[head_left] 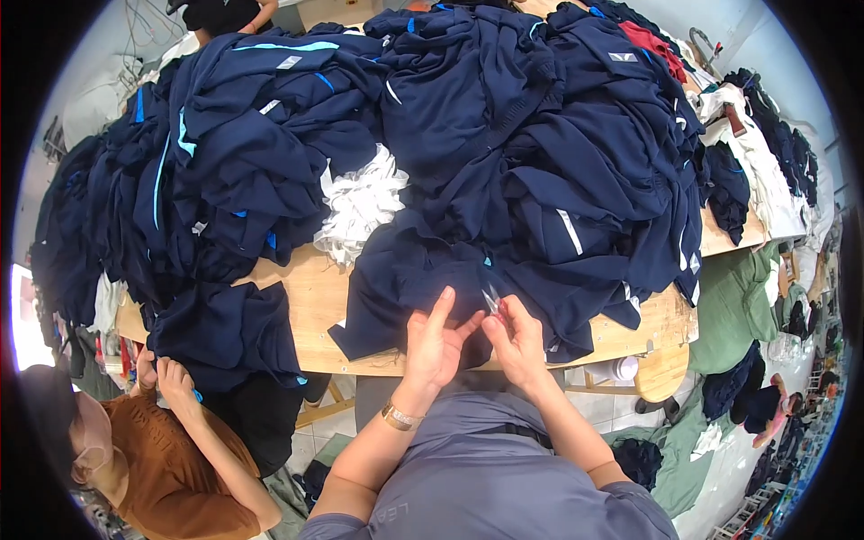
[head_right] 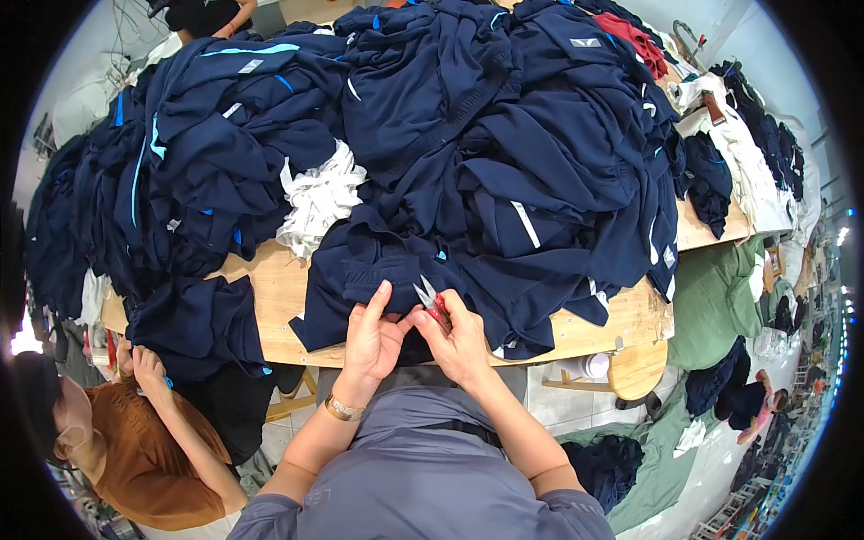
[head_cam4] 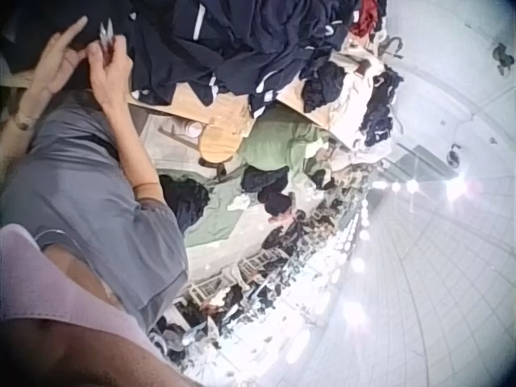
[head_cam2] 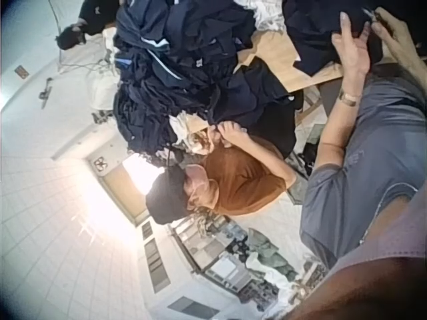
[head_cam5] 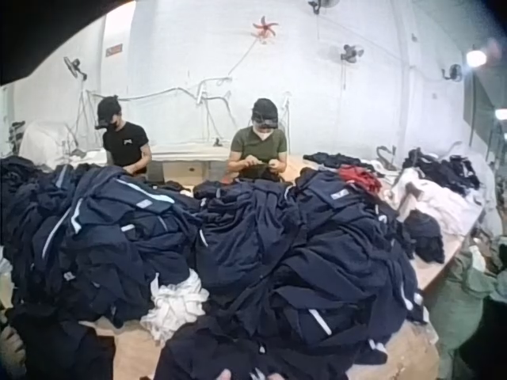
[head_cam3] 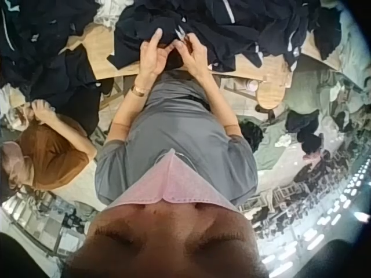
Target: Trimming loose threads from blue athletic jackets using a small pair of nippers at a garment factory workstation.
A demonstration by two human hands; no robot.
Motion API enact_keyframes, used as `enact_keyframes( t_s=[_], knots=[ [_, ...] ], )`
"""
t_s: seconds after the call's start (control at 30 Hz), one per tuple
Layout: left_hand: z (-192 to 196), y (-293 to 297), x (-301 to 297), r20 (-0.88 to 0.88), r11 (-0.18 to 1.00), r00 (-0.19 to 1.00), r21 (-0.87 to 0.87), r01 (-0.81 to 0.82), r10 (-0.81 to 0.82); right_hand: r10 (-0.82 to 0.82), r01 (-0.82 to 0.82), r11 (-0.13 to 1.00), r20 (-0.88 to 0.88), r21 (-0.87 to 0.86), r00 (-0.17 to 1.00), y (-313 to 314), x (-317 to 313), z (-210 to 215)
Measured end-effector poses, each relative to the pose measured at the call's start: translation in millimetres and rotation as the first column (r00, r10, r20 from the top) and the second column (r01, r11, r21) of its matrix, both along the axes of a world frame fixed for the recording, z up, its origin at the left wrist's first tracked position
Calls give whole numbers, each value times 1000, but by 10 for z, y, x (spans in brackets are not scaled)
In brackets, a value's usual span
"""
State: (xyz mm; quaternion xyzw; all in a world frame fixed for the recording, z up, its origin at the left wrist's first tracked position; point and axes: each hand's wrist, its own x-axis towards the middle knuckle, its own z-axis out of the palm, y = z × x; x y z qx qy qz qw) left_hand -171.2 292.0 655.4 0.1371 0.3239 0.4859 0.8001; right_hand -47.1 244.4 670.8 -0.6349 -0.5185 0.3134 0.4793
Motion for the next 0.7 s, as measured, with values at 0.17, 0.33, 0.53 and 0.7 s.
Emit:
enact_keyframes(
  t_s=[0.17,0.33,0.53,0.7],
  knots=[
    [-20,-19,0,188,1000,982,-5,-9,10,-35,35,999,17,6,999,-16,-7,32],
    [-22,-57,42,173,992,982,94,-89,72,-25,13,999,259,50,966,6,-4,-1],
    [44,-68,75,100,976,986,154,-152,137,-53,10,993,362,119,931,33,-29,5],
    [4,-76,67,103,969,987,200,-142,123,-48,4,992,352,125,935,49,-36,-4]
  ],
)
